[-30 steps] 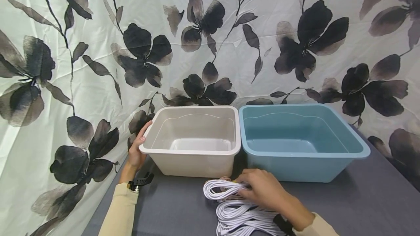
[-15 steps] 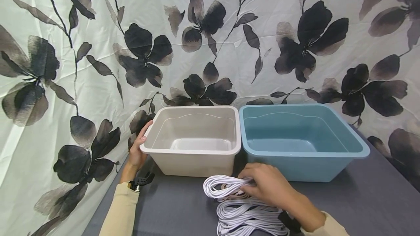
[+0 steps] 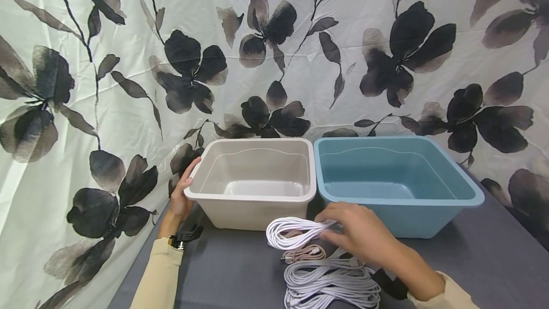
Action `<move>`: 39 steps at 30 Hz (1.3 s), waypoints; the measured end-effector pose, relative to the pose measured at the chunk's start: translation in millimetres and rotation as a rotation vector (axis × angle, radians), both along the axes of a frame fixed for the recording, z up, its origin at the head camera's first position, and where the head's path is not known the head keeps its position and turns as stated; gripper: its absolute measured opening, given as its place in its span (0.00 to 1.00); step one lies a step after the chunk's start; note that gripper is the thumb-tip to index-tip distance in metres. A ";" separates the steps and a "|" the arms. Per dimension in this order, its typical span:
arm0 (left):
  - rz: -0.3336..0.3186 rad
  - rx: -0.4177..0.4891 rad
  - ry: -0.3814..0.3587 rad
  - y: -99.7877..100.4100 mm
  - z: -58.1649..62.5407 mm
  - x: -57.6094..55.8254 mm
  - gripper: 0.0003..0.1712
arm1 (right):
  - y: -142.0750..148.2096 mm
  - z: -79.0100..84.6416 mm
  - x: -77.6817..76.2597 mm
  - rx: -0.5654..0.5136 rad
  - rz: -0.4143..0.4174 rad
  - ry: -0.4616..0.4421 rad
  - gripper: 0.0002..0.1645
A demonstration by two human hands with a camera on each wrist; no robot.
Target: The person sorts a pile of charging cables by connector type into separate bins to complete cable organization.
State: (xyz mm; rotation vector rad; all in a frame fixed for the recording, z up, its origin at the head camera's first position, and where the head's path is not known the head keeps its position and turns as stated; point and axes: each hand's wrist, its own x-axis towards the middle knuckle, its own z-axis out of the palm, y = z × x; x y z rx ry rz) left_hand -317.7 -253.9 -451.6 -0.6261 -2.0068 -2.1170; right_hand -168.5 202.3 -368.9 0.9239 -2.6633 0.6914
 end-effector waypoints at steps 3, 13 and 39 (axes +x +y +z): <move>0.000 0.001 -0.003 -0.2 0.4 0.4 0.41 | 1.7 6.8 1.8 -0.020 0.016 0.016 0.15; 0.004 0.006 0.006 -0.7 2.2 0.7 0.40 | 5.1 35.0 9.0 -0.090 0.058 -0.018 0.16; -0.007 0.001 0.000 -1.1 0.3 0.7 0.41 | 39.0 116.0 -20.7 -0.055 -0.132 0.115 0.20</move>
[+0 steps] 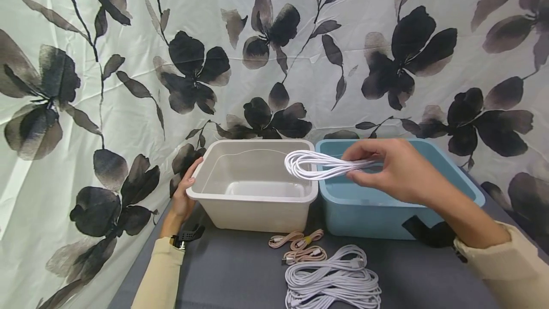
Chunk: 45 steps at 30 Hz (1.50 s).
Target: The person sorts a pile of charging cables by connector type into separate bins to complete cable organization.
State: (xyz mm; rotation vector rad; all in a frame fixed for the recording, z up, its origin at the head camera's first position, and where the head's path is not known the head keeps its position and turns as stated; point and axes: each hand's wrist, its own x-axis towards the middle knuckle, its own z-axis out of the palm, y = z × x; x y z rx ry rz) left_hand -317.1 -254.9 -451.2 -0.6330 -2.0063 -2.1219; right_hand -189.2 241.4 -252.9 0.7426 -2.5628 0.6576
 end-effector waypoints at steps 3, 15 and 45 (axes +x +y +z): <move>0.003 0.002 -0.001 -0.9 -0.3 -0.1 0.41 | 3.8 4.6 -11.3 0.021 -0.023 -0.009 0.18; 0.005 0.017 0.006 -1.7 -2.0 -0.3 0.40 | 21.8 7.7 -65.8 0.031 -0.054 -0.195 0.16; -0.005 0.000 0.018 -0.6 -0.5 -1.3 0.41 | 81.6 -52.4 -170.6 0.059 -0.028 -0.502 0.13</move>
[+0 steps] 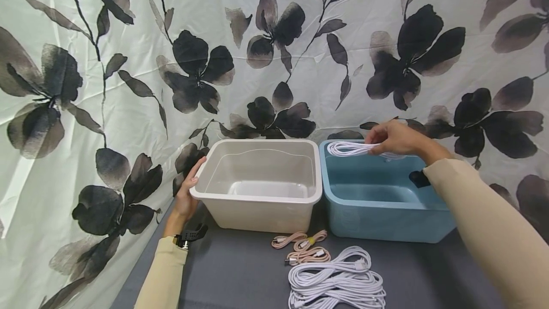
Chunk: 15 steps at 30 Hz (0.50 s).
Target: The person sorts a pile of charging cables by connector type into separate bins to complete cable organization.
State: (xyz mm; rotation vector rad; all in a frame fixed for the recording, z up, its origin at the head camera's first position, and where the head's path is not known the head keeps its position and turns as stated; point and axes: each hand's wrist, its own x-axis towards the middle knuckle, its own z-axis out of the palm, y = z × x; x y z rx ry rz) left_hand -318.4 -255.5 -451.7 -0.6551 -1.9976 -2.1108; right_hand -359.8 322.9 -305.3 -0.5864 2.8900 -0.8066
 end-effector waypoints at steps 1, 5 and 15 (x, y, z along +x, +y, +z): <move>-0.001 -0.001 0.000 -0.3 0.0 0.0 0.41 | 0.6 -2.5 -2.5 0.003 0.006 -0.006 0.13; 0.003 0.003 -0.004 -1.0 -0.2 -0.2 0.41 | 1.4 -10.9 -10.5 0.020 0.010 -0.036 0.13; -0.017 0.023 0.004 -0.2 -1.5 -1.0 0.41 | 1.0 -20.0 -16.9 0.063 0.003 -0.037 0.12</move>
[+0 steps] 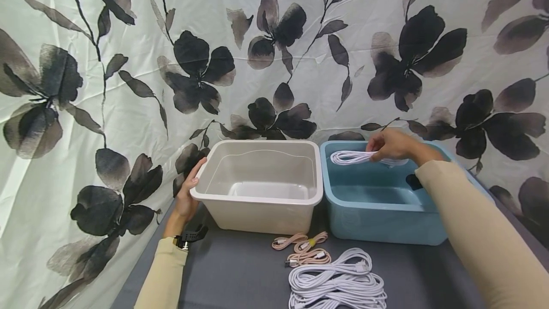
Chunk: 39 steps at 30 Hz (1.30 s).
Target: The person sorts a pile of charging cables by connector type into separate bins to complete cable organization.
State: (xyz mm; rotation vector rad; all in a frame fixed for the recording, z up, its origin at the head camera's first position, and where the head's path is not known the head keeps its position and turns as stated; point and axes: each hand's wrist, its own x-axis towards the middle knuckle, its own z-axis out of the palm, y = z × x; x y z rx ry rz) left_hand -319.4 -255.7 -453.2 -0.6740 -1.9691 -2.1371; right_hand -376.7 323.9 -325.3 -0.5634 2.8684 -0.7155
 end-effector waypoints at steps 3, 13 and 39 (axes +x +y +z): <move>0.004 0.000 0.000 0.3 0.2 0.2 0.41 | -0.5 -2.2 -1.2 0.007 0.008 -0.002 0.11; 0.006 -0.013 0.000 0.3 0.7 -0.4 0.41 | -4.6 -5.1 -3.5 0.013 0.012 -0.012 0.09; 0.015 -0.016 -0.005 0.7 0.3 -1.5 0.41 | -31.5 48.0 58.3 -0.026 0.050 0.152 0.11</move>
